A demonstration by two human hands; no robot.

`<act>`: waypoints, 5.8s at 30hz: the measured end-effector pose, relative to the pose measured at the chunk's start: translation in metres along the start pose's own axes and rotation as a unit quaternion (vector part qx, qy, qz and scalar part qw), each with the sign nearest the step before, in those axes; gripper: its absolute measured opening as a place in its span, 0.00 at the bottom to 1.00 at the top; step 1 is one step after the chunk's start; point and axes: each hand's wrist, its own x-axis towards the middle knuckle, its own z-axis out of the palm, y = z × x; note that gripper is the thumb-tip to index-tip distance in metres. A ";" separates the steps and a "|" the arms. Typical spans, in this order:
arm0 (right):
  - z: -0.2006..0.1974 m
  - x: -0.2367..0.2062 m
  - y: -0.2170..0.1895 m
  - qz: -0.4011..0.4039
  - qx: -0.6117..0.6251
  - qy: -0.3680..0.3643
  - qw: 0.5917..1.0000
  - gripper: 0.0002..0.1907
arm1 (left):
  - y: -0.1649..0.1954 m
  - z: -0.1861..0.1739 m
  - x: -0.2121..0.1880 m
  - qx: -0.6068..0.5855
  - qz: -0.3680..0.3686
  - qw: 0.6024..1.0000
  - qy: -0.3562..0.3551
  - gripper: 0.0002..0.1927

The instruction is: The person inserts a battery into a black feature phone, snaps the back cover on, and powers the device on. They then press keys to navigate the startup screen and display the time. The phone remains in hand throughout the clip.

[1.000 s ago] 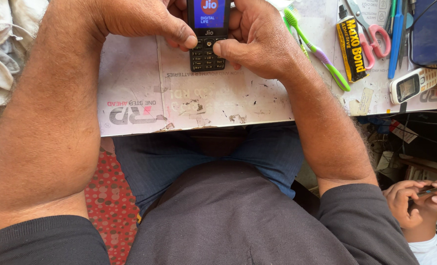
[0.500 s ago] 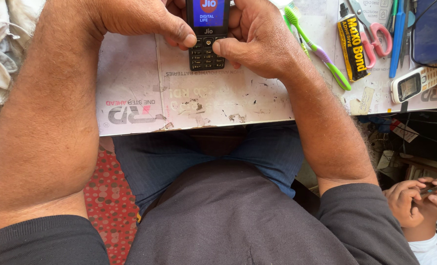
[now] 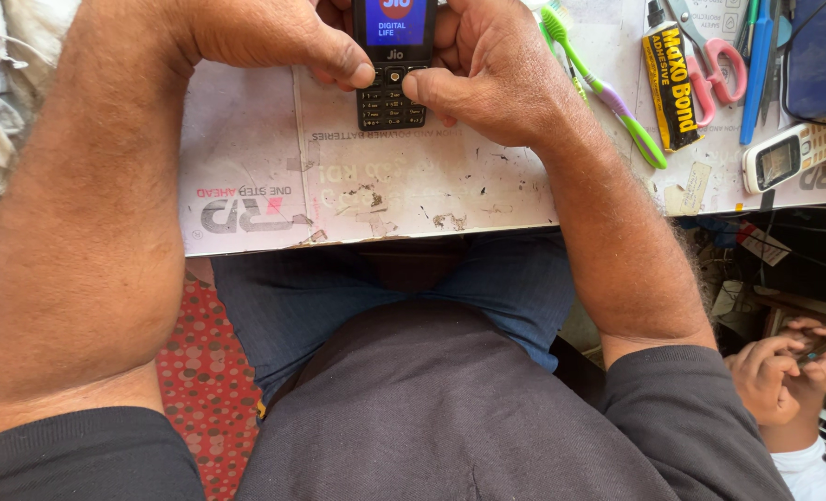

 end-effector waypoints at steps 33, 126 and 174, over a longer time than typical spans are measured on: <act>0.000 -0.002 0.000 0.005 -0.019 0.007 1.000 0.18 | -0.002 0.005 0.002 0.054 0.023 0.998 0.037 0.18; -0.001 -0.002 -0.001 0.009 0.018 -0.007 1.000 0.19 | 0.002 0.007 0.003 -0.064 0.009 0.998 -0.005 0.15; -0.001 -0.007 -0.036 0.040 -0.022 -0.028 0.999 0.32 | 0.048 -0.010 -0.013 -0.155 0.078 0.984 -0.043 0.36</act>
